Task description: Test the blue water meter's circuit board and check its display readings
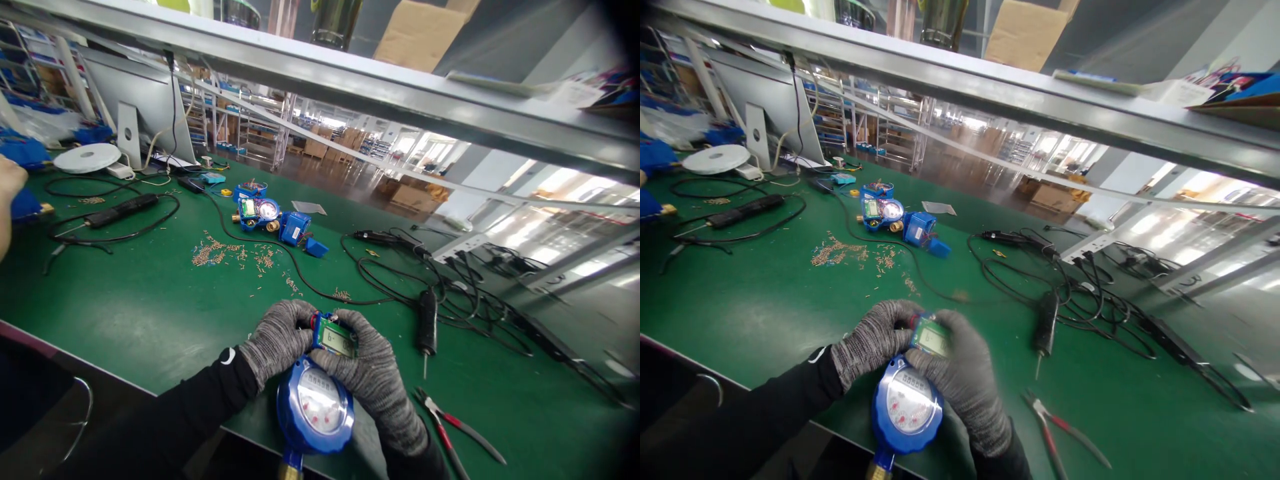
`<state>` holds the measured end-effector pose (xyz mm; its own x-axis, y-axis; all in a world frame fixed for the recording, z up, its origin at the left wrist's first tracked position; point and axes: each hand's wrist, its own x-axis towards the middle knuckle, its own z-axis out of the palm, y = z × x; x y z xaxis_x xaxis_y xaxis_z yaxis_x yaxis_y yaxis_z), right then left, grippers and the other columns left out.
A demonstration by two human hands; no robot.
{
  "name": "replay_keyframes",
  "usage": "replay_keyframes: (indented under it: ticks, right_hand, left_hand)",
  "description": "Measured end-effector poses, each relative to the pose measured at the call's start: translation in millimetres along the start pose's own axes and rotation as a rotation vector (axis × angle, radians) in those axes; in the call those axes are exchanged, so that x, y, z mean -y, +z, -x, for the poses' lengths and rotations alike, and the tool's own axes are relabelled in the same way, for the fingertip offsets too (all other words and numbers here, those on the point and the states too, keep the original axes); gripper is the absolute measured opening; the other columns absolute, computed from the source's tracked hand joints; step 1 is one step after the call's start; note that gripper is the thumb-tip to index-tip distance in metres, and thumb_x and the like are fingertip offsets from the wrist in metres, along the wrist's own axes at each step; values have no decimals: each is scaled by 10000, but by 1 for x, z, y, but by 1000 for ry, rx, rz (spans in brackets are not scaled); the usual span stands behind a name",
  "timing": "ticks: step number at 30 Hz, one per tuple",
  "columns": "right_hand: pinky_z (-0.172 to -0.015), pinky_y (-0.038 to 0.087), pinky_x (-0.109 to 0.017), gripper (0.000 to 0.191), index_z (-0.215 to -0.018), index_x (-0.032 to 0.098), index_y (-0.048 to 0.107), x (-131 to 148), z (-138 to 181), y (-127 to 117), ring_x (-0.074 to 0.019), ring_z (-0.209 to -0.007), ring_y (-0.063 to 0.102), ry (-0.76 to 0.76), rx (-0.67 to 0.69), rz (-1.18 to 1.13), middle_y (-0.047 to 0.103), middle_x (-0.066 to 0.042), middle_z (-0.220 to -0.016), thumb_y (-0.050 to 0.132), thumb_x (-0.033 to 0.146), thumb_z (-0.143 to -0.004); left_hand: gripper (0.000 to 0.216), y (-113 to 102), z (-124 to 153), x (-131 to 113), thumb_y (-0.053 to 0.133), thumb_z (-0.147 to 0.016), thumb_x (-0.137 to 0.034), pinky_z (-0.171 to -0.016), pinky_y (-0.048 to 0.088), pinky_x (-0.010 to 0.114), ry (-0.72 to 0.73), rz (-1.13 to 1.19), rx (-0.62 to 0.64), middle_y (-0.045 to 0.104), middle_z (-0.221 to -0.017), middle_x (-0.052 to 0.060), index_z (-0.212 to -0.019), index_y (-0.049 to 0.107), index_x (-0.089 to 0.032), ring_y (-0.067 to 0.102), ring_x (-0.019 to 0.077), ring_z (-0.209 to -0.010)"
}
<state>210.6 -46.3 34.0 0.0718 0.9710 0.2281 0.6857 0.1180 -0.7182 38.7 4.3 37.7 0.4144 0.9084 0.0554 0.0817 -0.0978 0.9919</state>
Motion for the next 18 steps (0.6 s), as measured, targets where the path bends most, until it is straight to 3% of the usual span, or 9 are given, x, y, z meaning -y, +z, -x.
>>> replay_keyframes:
  ticks: [2,5,7,12,15,18]
  right_hand:
    - [-909,508,-476,650,-1134,191,603,0,0,0,-295,-986,645,2,-5,1,681,-84,-1075,808,524,-614]
    - [-890,517,-474,671,-1139,189,599,1,0,0,-302,-981,648,26,3,-1,684,-87,-1071,807,540,-607]
    - [-878,522,-469,661,-1130,188,603,2,0,0,-301,-973,649,21,13,-4,685,-87,-1065,808,535,-606]
    - [-859,530,-456,637,-1106,181,614,6,1,1,-296,-953,654,15,-2,-2,690,-89,-1048,806,514,-598]
    - [-873,525,-461,666,-1135,174,603,7,1,1,-295,-959,650,27,-3,1,684,-92,-1055,810,505,-596]
    - [-887,516,-469,665,-1141,178,603,8,1,2,-299,-975,644,21,-1,7,679,-96,-1072,810,503,-599]
  left_hand:
    - [186,-7,2,-5,689,-662,-196,-849,510,351,29,-10,58,708,-935,82,-830,736,-131,635,236,-907]
    - [136,-23,1,-15,692,-651,-192,-882,505,329,70,9,249,704,-1073,77,-762,753,-143,638,239,-969]
    - [129,-30,-1,-19,685,-658,-201,-865,500,330,73,-1,304,702,-1022,79,-748,750,-135,633,239,-954]
    - [88,-26,-6,-11,712,-605,-193,-702,480,298,19,14,235,651,-763,54,-643,693,-117,604,208,-788]
    - [105,-18,-6,-2,730,-558,-175,-683,476,294,-15,75,154,637,-729,44,-608,653,-124,587,189,-745]
    - [143,-11,-3,5,744,-537,-158,-763,490,324,-23,118,43,672,-812,65,-603,619,-137,605,206,-811]
